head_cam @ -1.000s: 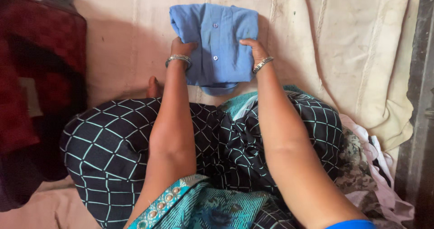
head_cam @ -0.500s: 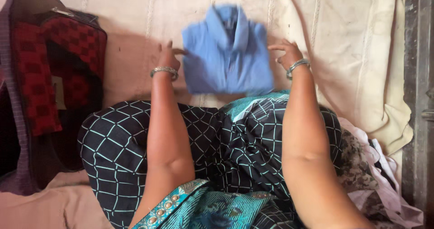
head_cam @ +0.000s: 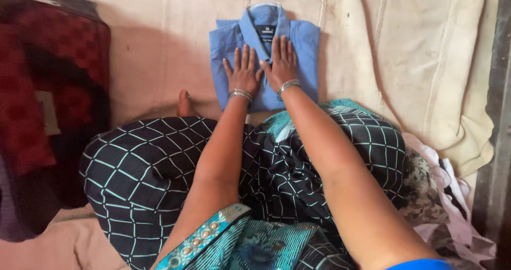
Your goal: The person folds a blue shirt by hand on a flat surface and then places the folded shirt into a maroon bag.
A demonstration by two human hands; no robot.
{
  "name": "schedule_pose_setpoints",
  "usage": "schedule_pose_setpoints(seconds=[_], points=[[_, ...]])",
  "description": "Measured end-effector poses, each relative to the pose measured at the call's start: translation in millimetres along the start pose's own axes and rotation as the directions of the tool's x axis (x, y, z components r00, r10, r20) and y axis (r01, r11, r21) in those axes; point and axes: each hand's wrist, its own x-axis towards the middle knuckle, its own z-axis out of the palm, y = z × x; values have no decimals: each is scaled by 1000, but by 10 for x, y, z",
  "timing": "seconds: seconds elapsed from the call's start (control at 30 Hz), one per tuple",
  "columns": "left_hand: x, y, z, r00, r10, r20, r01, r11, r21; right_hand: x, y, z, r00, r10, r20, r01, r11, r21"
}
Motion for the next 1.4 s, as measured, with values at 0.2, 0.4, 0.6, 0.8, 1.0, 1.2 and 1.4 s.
schedule_pose_setpoints(seconds=[0.2,0.4,0.6,0.8,1.0,1.2,1.4], points=[[85,-80,-382,936,-291,200,299,954,-6,80,177,-336,962,181,204,-181,983,-21],[6,-344,-385,819,-563,114,568,823,-14,141,860,57,810,576,108,-585,805,96],[-209,-13,18,938,-282,204,271,959,78,-65,676,74,798,553,240,-569,822,-4],[-449,180,67,921,-35,387,32,999,15,-434,220,277,966,183,183,-173,983,-69],[-593,-8,-401,898,-90,431,85,996,32,-768,-133,170,979,28,200,-7,994,-107],[-650,-338,-805,945,-202,259,191,979,68,-812,-132,-168,899,277,340,-267,961,-77],[-295,-838,-2013,917,-339,-212,391,869,303,-975,-180,-299,987,-102,123,96,994,55]])
